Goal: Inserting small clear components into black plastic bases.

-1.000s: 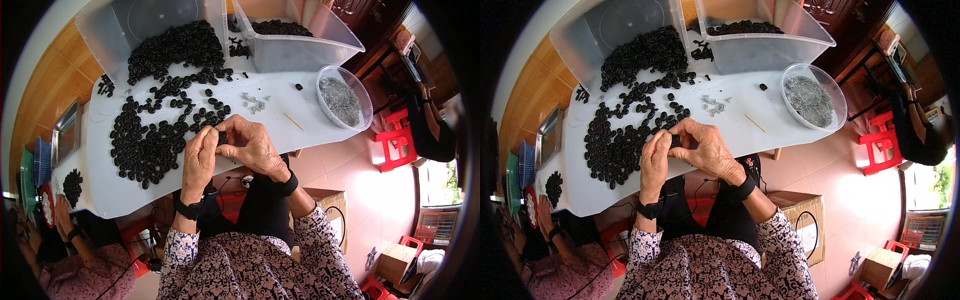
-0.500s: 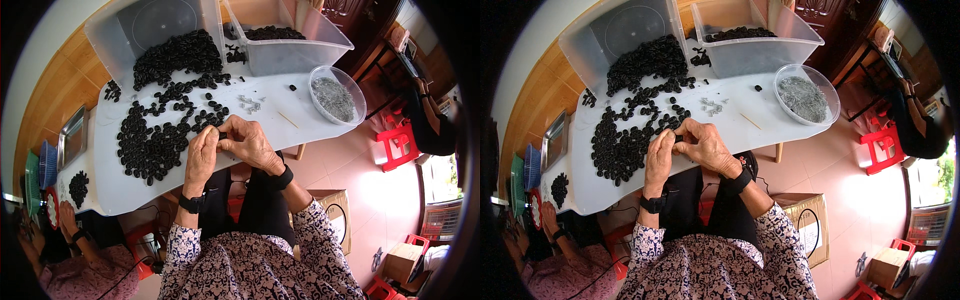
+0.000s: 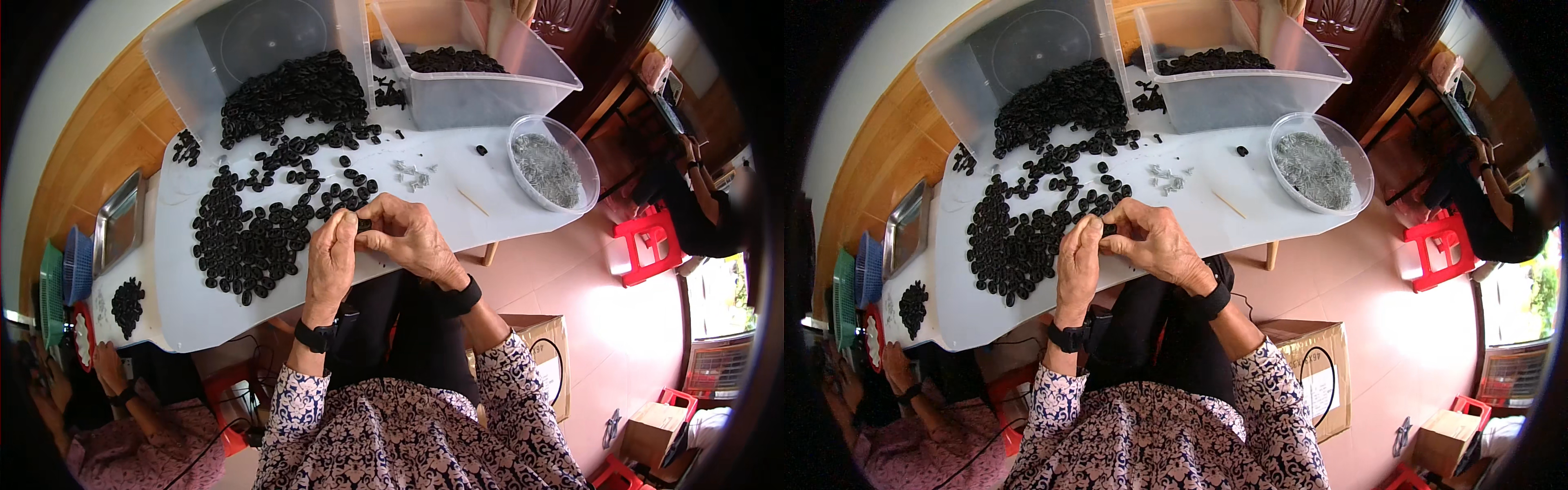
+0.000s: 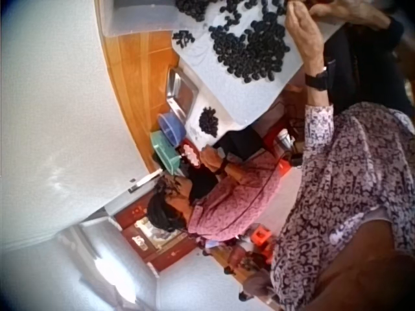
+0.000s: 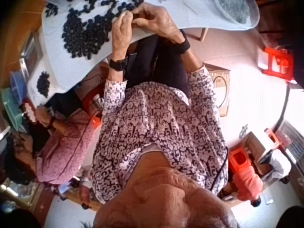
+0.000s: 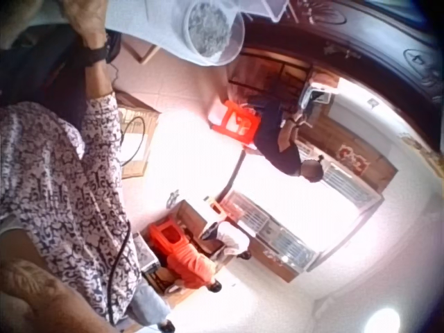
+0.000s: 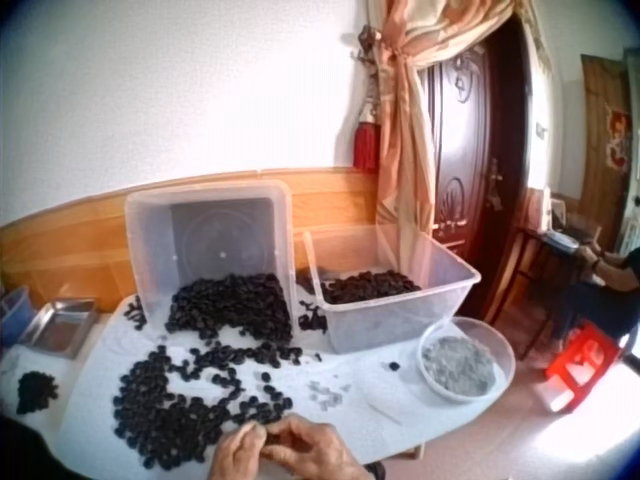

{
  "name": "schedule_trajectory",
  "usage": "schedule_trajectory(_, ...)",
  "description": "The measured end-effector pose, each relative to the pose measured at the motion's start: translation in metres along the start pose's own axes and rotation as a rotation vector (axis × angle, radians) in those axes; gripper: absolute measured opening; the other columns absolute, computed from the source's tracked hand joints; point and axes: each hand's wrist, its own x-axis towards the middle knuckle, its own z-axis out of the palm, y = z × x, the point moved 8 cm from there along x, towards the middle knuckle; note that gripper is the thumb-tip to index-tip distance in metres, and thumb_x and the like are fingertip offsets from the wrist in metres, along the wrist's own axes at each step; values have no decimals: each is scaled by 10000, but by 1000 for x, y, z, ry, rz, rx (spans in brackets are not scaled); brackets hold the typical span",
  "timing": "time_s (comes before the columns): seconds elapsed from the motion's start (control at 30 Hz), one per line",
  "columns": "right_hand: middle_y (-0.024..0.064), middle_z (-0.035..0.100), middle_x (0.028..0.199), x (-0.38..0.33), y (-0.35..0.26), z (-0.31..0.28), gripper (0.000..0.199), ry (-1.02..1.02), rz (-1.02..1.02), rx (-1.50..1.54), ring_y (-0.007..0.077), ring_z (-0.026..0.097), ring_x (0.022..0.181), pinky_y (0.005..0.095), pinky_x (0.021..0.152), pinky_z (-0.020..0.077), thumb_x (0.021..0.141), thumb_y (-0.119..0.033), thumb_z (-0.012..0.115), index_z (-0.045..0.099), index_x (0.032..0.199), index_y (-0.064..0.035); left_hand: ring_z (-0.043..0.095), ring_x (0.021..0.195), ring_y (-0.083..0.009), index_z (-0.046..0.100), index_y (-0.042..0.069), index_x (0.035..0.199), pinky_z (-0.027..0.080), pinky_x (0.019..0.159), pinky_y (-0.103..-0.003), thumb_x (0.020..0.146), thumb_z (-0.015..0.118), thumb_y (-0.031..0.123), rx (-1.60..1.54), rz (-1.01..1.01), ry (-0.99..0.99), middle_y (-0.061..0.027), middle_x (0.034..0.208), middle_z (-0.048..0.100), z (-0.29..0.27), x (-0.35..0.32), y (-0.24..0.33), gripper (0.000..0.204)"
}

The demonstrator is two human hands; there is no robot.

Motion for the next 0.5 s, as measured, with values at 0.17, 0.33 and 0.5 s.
schedule_trajectory(0.17, 2, 624, 733, 1, 1, 3, 116, 0, -1, 256, 49, 551, 679, 228, 621, 479, 885, -81, 658, 624, 940, 16, 395, 569, -93, 500, 3, 786, 337, 509, -273, 1006, 439, 281, -79, 24, -56, -17, 612, 442, 4, -1, 2, 360)
schedule_trajectory(0.33, 5, 639, 812, 11, -1, -17, 105, 4, 105, 239, 49, 585, 724, 215, 690, 511, 899, -54, 632, 627, 971, 23, 383, 549, -76, 524, 11, 769, 326, 501, -260, 1006, 446, 309, -179, 11, -54, -7, 580, 435, 6, -8, 6, 388)
schedule_trajectory(0.5, 62, 646, 805, 82, -105, -126, 247, 386, -197, -122, 84, 573, 674, 231, 609, 482, 911, -144, 632, 596, 1069, 43, 391, 524, -75, 523, -16, 749, 325, 484, -259, 990, 460, 214, -300, -26, -88, -21, 562, 437, -1, -17, 7, 340)
